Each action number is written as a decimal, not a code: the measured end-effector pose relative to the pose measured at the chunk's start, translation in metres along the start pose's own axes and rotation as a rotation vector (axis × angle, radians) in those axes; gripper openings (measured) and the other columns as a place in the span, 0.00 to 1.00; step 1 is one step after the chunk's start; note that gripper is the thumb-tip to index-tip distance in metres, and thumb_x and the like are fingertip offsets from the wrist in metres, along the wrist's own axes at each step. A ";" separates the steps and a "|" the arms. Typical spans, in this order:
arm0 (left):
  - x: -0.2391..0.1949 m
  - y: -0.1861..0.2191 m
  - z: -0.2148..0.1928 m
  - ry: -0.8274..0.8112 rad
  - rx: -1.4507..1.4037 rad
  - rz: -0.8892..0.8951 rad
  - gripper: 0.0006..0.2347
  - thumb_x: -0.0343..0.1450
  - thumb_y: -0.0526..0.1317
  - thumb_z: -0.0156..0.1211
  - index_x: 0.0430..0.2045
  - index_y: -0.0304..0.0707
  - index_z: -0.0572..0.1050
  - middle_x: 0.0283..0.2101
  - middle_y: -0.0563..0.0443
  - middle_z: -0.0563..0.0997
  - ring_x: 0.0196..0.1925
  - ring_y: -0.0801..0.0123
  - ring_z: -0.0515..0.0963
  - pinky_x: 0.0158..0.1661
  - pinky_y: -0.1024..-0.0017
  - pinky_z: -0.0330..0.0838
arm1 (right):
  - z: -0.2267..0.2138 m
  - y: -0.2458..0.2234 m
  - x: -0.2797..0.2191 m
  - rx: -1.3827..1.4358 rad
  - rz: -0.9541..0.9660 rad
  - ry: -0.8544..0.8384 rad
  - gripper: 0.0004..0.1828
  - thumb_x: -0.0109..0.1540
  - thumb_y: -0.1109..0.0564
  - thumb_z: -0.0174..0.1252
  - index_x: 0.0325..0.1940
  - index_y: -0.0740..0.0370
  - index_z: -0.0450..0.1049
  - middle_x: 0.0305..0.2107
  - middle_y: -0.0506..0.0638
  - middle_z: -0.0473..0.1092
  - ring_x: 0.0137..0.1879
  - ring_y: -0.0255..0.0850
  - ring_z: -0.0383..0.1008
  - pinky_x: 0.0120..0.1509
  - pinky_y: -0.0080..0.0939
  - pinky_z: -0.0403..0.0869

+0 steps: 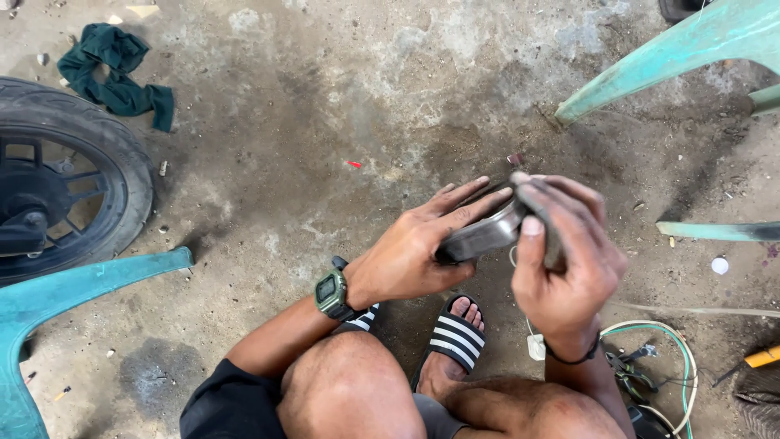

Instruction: The person holds a curved metal part and rubs its edges and surfaces with a small abrasive block. They rotate the part to work on different sides and then switch to a second, smaller metal piece, continuing to rub its edges and surfaces with the same block.

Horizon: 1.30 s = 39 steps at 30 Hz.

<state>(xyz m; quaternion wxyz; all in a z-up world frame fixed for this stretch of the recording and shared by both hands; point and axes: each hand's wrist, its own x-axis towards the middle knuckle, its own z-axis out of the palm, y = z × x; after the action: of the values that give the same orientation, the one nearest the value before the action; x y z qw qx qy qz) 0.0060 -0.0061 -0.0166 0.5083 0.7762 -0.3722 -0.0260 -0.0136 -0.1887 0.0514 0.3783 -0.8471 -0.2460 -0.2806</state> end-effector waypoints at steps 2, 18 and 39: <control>0.001 0.006 0.003 0.059 -0.053 -0.047 0.37 0.64 0.31 0.61 0.72 0.41 0.55 0.75 0.44 0.65 0.80 0.56 0.61 0.78 0.62 0.58 | 0.003 -0.005 0.003 -0.022 -0.048 -0.007 0.14 0.72 0.62 0.48 0.54 0.78 0.72 0.51 0.68 0.74 0.58 0.62 0.76 0.67 0.57 0.77; 0.014 0.036 0.010 0.120 0.001 -0.049 0.35 0.66 0.31 0.59 0.71 0.54 0.59 0.73 0.50 0.71 0.54 0.66 0.89 0.45 0.73 0.79 | 0.006 0.031 -0.021 0.134 0.062 0.196 0.33 0.70 0.38 0.48 0.60 0.74 0.68 0.52 0.71 0.71 0.61 0.59 0.74 0.68 0.54 0.76; 0.072 0.117 -0.042 -0.039 0.189 0.075 0.37 0.74 0.33 0.56 0.77 0.65 0.43 0.79 0.68 0.80 0.25 0.75 0.70 0.30 0.78 0.65 | -0.079 0.040 0.052 0.039 -0.509 0.303 0.22 0.71 0.53 0.46 0.65 0.69 0.62 0.52 0.69 0.60 0.57 0.66 0.61 0.63 0.67 0.67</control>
<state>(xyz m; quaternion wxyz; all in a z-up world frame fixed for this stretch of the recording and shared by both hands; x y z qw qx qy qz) 0.0109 -0.0417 0.1226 0.4261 0.8055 -0.4116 0.0134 0.0261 -0.2638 0.1097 0.3443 -0.6992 -0.3965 -0.4851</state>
